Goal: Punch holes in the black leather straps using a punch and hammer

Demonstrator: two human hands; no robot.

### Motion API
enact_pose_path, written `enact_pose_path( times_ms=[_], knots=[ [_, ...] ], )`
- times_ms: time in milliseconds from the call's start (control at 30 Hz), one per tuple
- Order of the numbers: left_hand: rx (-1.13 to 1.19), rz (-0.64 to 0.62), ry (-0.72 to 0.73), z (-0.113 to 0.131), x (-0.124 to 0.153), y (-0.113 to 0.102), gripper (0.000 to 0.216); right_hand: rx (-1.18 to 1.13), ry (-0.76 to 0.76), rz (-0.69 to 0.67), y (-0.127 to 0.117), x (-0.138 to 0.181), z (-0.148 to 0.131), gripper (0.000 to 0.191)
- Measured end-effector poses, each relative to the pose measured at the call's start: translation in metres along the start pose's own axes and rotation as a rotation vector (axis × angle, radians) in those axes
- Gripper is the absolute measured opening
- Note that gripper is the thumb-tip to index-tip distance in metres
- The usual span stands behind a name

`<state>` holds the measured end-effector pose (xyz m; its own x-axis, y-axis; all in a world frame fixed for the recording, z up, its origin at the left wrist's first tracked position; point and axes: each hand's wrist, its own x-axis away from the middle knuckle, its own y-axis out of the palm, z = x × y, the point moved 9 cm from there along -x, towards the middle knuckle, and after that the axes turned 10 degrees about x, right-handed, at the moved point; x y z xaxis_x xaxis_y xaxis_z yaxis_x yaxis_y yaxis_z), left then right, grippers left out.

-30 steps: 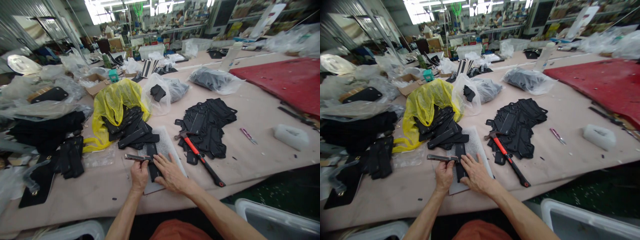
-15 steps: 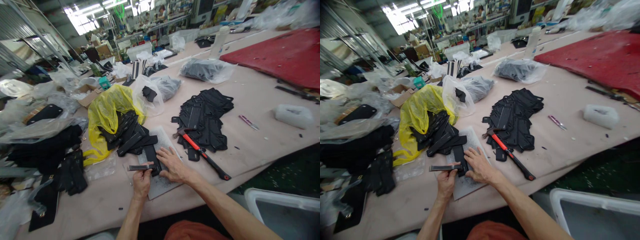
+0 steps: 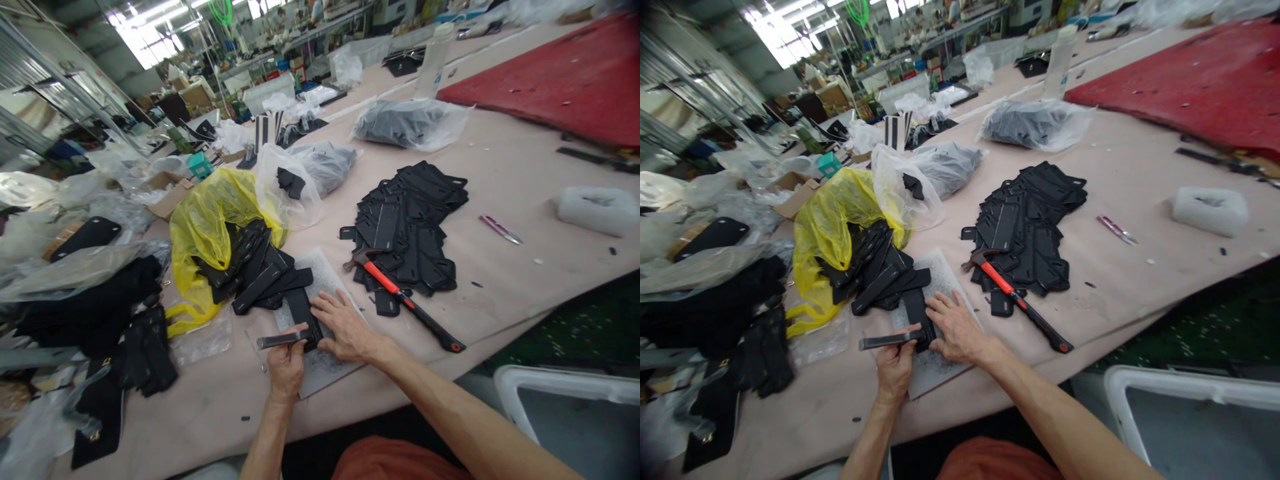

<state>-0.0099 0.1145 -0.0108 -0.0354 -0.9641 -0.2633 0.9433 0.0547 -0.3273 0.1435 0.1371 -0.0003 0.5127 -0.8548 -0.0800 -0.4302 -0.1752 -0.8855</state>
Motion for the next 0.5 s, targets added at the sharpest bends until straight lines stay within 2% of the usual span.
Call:
enact_pose_path(
  times_ms=[500],
  knots=[
    [-0.051, -0.010, 0.025, -0.0017, 0.0018, 0.0021, 0.020, -0.004, 0.002, 0.025, -0.0022, 0.0001, 0.0004, 0.068]
  ],
)
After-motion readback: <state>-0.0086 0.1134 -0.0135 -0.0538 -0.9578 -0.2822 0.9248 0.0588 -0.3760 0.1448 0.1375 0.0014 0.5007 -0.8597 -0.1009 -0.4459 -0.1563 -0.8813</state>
